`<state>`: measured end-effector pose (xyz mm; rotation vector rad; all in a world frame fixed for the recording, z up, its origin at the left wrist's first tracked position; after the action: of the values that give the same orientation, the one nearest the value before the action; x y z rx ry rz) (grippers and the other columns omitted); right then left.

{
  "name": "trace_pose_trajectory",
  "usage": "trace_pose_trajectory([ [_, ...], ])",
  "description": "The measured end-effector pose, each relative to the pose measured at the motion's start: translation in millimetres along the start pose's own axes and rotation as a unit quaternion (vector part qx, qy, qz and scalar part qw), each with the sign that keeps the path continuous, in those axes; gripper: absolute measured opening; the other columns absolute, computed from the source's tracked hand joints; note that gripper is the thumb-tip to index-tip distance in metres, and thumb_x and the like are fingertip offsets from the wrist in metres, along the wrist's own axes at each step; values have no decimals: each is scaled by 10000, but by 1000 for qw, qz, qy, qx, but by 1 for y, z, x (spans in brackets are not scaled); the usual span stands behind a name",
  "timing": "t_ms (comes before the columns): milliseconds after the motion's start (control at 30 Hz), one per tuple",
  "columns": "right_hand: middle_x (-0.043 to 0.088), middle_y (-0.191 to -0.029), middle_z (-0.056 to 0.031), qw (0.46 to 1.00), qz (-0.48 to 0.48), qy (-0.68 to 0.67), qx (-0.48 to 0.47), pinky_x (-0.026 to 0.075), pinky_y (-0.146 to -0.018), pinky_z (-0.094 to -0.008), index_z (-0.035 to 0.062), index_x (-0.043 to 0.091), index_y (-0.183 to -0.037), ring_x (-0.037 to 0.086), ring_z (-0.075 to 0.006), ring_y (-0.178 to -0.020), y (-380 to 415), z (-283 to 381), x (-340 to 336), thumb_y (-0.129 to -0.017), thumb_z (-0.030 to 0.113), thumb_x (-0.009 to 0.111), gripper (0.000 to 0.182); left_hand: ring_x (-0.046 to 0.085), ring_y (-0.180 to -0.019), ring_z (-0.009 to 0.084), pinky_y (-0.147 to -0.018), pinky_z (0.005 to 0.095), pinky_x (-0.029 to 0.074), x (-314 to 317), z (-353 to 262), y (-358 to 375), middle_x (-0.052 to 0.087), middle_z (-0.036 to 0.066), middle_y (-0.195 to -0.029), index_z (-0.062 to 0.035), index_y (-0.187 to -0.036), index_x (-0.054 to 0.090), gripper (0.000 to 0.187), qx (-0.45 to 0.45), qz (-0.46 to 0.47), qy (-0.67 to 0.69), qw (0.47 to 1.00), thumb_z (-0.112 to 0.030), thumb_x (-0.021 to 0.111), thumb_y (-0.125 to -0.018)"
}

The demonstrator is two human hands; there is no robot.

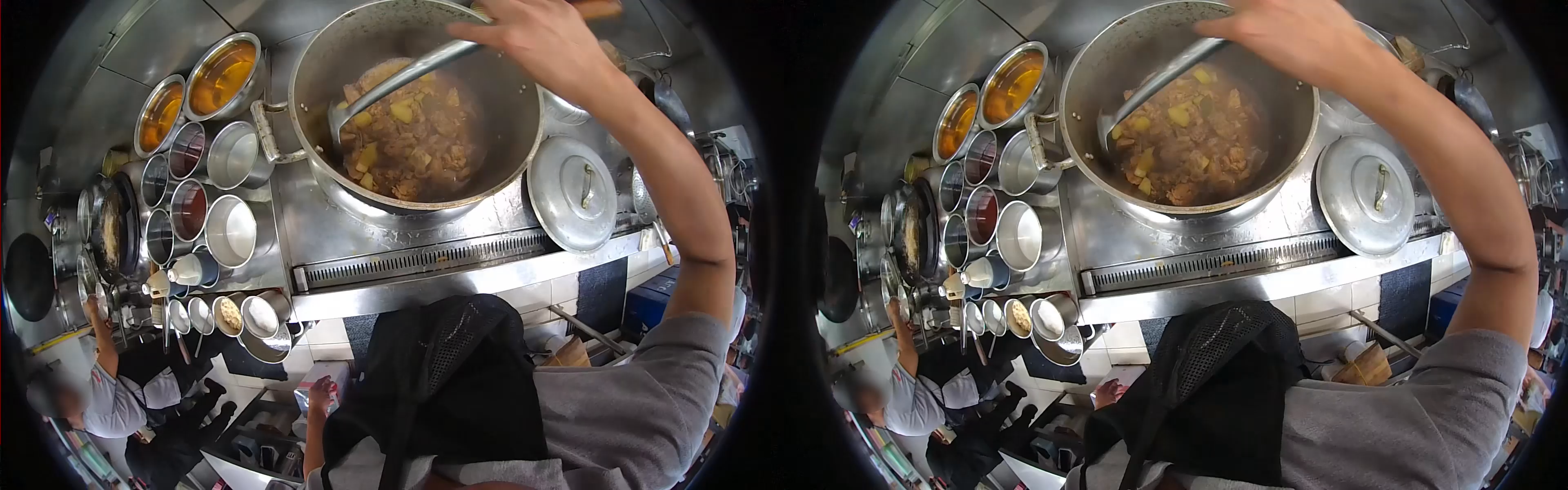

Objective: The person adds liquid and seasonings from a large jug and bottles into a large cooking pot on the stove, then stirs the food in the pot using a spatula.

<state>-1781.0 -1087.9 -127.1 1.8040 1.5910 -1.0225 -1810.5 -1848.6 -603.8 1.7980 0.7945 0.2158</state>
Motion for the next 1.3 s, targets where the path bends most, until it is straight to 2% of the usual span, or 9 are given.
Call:
trace_pose_trajectory([
  [233,609,-1014,-107,983,-33,-75,-163,529,-790,-338,82,711,-1004,573,-205,-952,-60,79,10,-792,222,719,255,651,-862,163,-663,348,472,13,2,8,665,20,-1083,-154,-1270,570,340,18,13,-2,1000,-318,506,-979],
  [367,661,-965,-104,947,265,83,-163,556,-665,-329,78,679,-1022,638,-204,-841,-65,51,-12,-860,250,662,238,652,-859,163,-657,340,473,25,1,14,663,23,-1091,-166,-1272,569,323,-14,14,30,999,-293,506,-982],
  [433,681,-921,-95,925,339,78,-154,555,-630,-326,78,663,-1055,665,-208,-806,-58,25,-21,-887,242,641,236,658,-867,165,-650,340,478,26,7,13,664,24,-1086,-161,-1272,569,320,139,14,-125,982,-288,513,-983],
  [567,700,-895,-66,946,174,-211,-172,515,-687,-343,103,669,-1101,667,-210,-806,-44,-31,-18,-851,169,678,259,665,-902,175,-676,351,493,37,42,3,664,36,-1113,-151,-1280,562,323,20,100,87,991,-274,519,-984],
  [700,651,-773,-5,838,78,-537,-50,416,-549,-223,28,657,-1025,540,-57,-608,-64,-42,7,-841,147,736,233,662,-931,186,-741,402,496,48,25,28,656,46,-1161,-148,-1289,553,334,-77,45,37,995,-264,519,-977],
  [833,606,-709,10,567,-72,-808,-142,389,-506,-211,34,635,-955,511,-44,-574,-100,-7,32,-858,184,739,206,640,-994,203,-821,460,470,34,50,18,641,42,-1199,-166,-1292,548,358,70,79,-82,991,-337,538,-978],
  [933,574,-667,30,585,-100,-797,-110,396,-507,-213,41,615,-963,518,-62,-570,-120,23,27,-881,188,708,192,628,-1030,213,-854,484,456,32,61,23,633,37,-1216,-174,-1296,544,383,130,98,-119,979,-390,555,-979],
  [1000,581,-658,14,596,-127,-783,-121,410,-513,-231,55,628,-945,533,-83,-571,-132,40,26,-869,191,696,170,640,-999,211,-810,481,476,49,22,50,651,32,-1174,-167,-1290,551,359,-183,4,43,982,-346,568,-980],
  [1300,611,-620,-57,627,-281,-700,-196,471,-540,-316,116,685,-862,604,-176,-575,-163,86,28,-813,205,646,108,661,-967,205,-775,448,504,63,7,36,671,29,-1125,-164,-1267,572,333,-179,16,31,983,-323,576,-975],
])
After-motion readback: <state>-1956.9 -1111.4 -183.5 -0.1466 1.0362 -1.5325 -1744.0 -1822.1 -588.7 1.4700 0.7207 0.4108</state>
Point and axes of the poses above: each hand's wrist, its own y-axis away from the middle knuckle, its own x-axis out of the palm, z = x × y, the point moved 5 cm from there along -y, towards the middle knuckle
